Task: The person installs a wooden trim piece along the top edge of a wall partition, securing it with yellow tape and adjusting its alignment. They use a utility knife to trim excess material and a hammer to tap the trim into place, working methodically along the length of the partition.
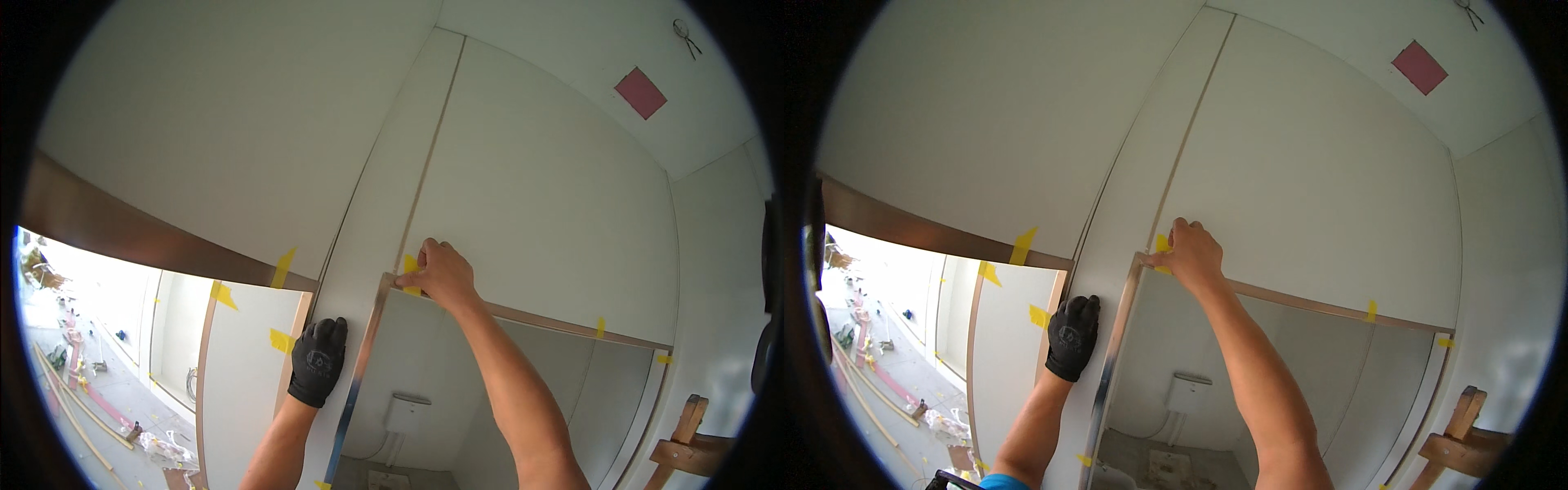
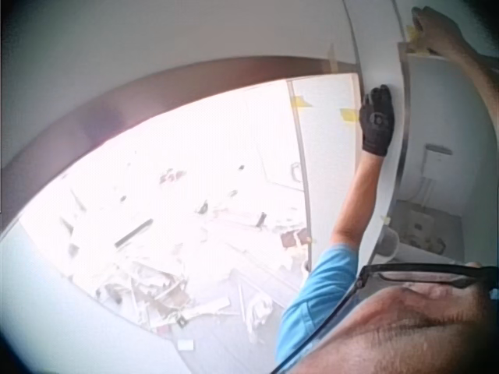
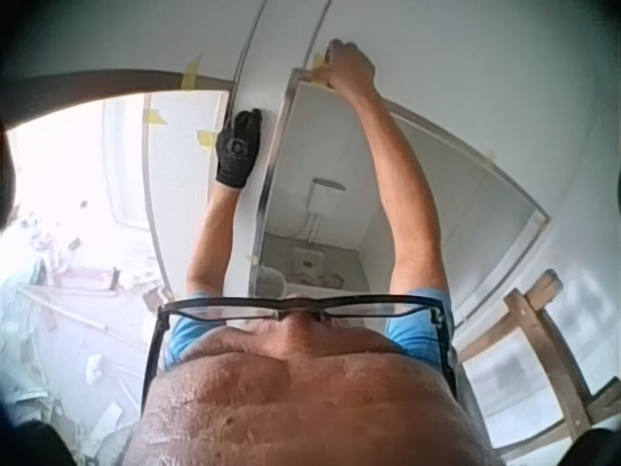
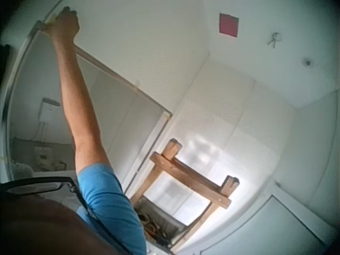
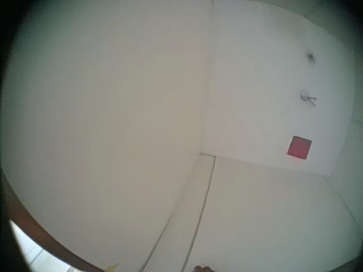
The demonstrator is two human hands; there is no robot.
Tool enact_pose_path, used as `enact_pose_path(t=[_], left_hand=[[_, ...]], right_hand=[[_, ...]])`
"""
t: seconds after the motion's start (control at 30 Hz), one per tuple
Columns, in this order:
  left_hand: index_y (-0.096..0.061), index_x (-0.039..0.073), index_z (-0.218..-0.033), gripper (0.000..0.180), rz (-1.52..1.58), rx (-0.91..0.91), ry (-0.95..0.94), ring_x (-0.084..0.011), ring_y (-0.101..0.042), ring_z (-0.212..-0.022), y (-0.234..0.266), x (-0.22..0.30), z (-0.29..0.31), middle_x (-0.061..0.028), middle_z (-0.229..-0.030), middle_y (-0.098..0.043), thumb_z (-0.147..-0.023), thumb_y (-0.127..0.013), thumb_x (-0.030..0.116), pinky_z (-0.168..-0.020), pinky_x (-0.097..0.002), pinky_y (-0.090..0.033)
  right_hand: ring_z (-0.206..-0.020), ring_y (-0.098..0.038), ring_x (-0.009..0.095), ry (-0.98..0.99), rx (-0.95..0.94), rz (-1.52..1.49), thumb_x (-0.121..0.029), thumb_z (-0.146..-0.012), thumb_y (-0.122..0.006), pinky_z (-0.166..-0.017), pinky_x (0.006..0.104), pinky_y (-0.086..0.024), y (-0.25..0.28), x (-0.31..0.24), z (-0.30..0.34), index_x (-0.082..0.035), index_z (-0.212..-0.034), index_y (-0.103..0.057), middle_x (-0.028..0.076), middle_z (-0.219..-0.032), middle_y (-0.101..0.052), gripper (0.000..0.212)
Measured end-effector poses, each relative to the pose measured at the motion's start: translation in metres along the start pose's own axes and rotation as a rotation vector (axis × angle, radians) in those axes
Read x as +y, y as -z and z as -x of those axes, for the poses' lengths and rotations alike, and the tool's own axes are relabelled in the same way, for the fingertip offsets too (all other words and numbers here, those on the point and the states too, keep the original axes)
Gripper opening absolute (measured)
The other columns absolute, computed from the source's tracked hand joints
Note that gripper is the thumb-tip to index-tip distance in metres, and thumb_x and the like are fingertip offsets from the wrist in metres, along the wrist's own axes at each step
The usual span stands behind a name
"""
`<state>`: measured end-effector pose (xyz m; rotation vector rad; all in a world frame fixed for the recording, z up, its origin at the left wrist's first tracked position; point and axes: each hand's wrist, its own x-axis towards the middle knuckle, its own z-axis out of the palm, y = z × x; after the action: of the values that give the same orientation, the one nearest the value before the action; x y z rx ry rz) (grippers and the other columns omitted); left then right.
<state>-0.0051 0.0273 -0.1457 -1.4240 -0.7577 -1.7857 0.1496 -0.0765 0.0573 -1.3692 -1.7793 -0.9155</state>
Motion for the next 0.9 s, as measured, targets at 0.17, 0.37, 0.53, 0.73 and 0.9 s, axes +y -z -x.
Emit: enact_pose_path(t=[0.17, 0.37, 0.53, 0.73, 0.9], left_hand=[[-0.065, 0.008, -0.112, 0.029, -0.021, -0.02, 0.004, -0.0293, -0.062, -0.09, 0.005, 0.0, -0.002, -0.0096, -0.099, -0.06, -0.082, -0.062, 0.008, -0.073, -0.04, -0.053], [-0.066, 0.009, -0.111, 0.029, 0.012, 0.012, 0.012, -0.0316, -0.063, -0.087, 0.005, 0.004, -0.004, -0.0111, -0.098, -0.061, -0.082, -0.065, 0.008, -0.071, -0.042, -0.053], [-0.067, 0.005, -0.106, 0.024, 0.039, 0.02, 0.016, -0.0359, -0.063, -0.085, 0.006, 0.004, -0.003, -0.0147, -0.093, -0.064, -0.082, -0.068, 0.004, -0.07, -0.0441, -0.053], [-0.067, 0.005, -0.108, 0.026, 0.059, 0.035, -0.002, -0.0364, -0.063, -0.087, 0.008, 0.006, -0.005, -0.0155, -0.097, -0.063, -0.082, -0.067, 0.003, -0.071, -0.0445, -0.052], [-0.066, 0.007, -0.11, 0.025, 0.022, 0.036, 0.002, -0.0345, -0.063, -0.088, 0.002, 0.001, -0.004, -0.014, -0.098, -0.063, -0.085, -0.066, 0.007, -0.073, -0.044, -0.052]], right_hand=[[-0.085, -0.063, 0.026, 0.038, 0.018, 0.163, -0.047, -0.065, -0.086, -0.069, 0.04, -0.052, -0.009, -0.003, -0.007, -0.005, -0.092, -0.06, 0.01, -0.091, -0.061, 0.056], [-0.089, -0.064, 0.027, 0.089, 0.048, 0.246, -0.055, -0.064, -0.084, -0.072, 0.0395, -0.054, -0.02, 0.001, -0.016, -0.001, -0.095, -0.061, 0.012, -0.093, -0.063, 0.066], [-0.088, -0.066, 0.027, 0.074, 0.026, 0.171, -0.057, -0.062, -0.084, -0.071, 0.0378, -0.055, -0.02, 0.005, -0.02, 0.0, -0.096, -0.061, 0.013, -0.094, -0.064, 0.07], [-0.081, -0.069, 0.029, 0.087, 0.067, 0.185, -0.051, -0.059, -0.088, -0.067, 0.0384, -0.055, -0.023, 0.0, -0.021, -0.003, -0.092, -0.06, 0.013, -0.088, -0.066, 0.065], [-0.078, -0.069, 0.029, 0.034, -0.04, 0.129, -0.045, -0.06, -0.089, -0.066, 0.0397, -0.055, -0.013, -0.01, -0.025, -0.002, -0.089, -0.06, 0.014, -0.086, -0.067, 0.06]])
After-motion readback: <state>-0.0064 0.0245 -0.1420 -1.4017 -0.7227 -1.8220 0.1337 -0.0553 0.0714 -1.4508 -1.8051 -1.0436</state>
